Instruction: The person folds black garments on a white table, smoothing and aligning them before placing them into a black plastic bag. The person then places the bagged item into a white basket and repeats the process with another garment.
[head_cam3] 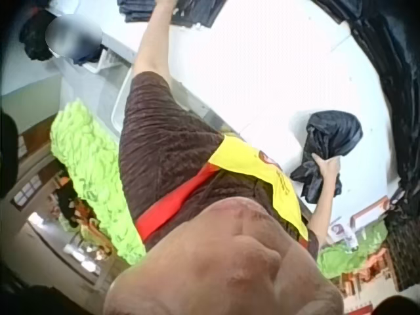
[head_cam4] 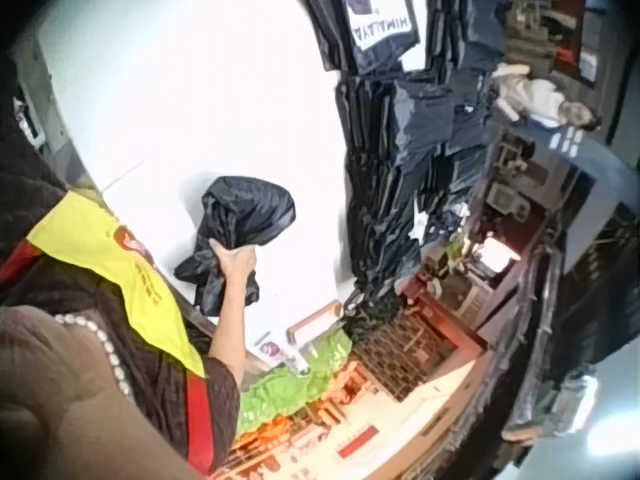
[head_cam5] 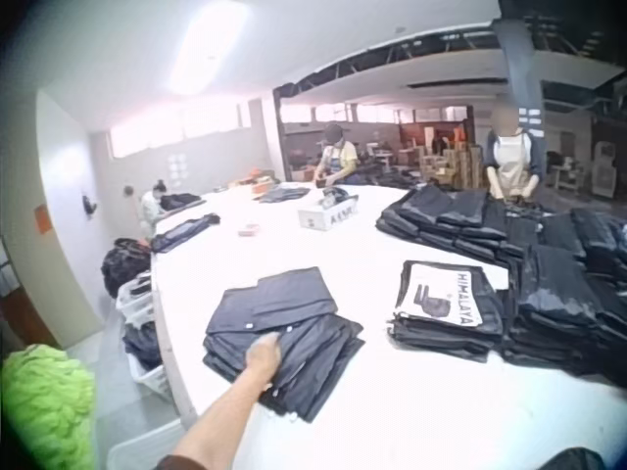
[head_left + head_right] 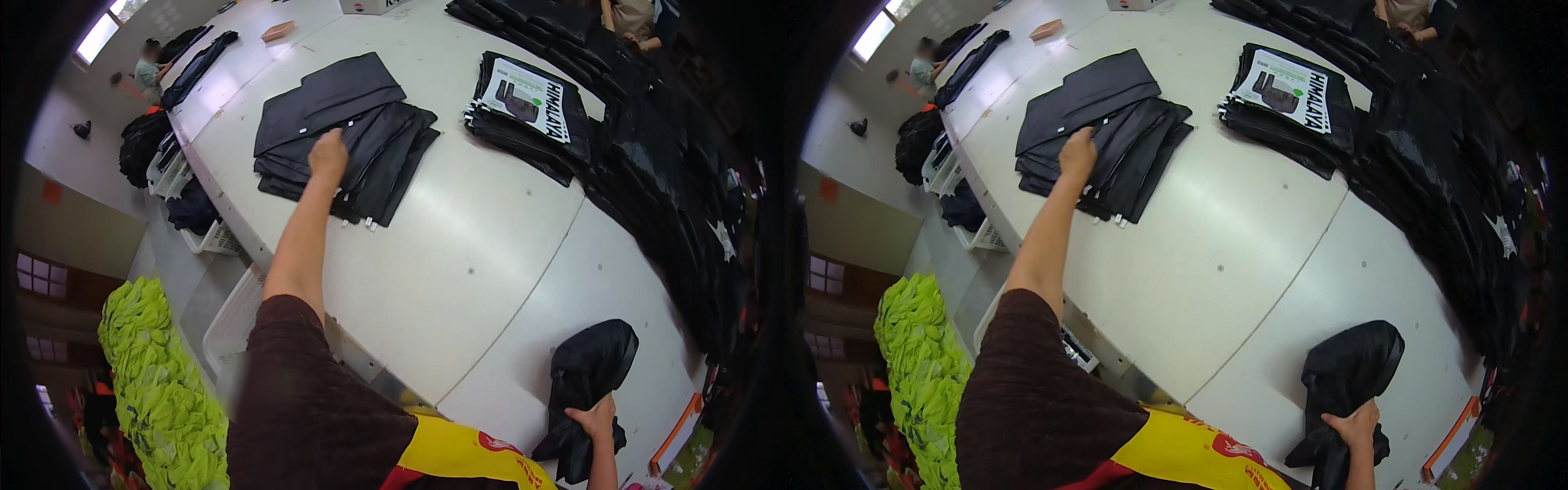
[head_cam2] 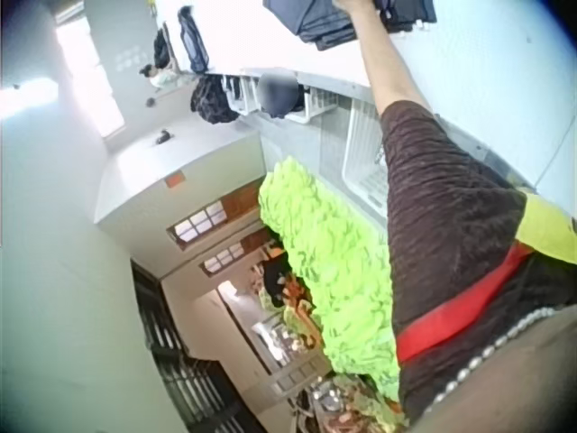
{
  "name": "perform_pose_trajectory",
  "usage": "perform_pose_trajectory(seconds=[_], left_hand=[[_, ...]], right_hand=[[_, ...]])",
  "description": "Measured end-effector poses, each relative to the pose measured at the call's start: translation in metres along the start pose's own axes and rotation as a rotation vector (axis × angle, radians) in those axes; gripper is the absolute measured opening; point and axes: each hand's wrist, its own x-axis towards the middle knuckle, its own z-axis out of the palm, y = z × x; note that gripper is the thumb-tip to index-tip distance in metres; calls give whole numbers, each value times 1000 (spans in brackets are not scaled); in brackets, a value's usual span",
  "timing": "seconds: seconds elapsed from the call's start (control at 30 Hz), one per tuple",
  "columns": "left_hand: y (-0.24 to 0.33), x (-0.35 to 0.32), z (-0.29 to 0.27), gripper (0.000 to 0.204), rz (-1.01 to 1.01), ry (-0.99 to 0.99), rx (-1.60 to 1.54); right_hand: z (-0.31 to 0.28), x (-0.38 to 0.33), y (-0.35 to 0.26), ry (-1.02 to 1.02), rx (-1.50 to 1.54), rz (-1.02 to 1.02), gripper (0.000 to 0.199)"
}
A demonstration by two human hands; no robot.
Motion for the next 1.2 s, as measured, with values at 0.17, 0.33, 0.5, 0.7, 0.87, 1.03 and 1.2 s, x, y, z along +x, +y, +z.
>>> perform_pose_trajectory(seconds=[0.17,0.33,0.5,0.7,0.87,1.03,1.2], left_hand=[[-41,57,44,20,-95,-98,189],[-54,78,66,24,-172,-324,306],[-60,74,64,20,170,-169,395],[99,-52,3,7,699,-123,-372],[248,-296,-67,5,766,-817,-847],[326,-412,-119,15,926,-1130,-1160],[326,-434,-123,35,716,-519,-971]], right_hand=[[-1,1,5,-26,-26,10,99],[-2,0,7,-84,-76,154,108],[6,-3,17,-42,-15,125,111],[3,-20,29,66,217,121,96],[-9,-52,85,119,362,192,97],[-18,-59,166,166,267,137,97],[-23,-75,197,178,282,202,100]])
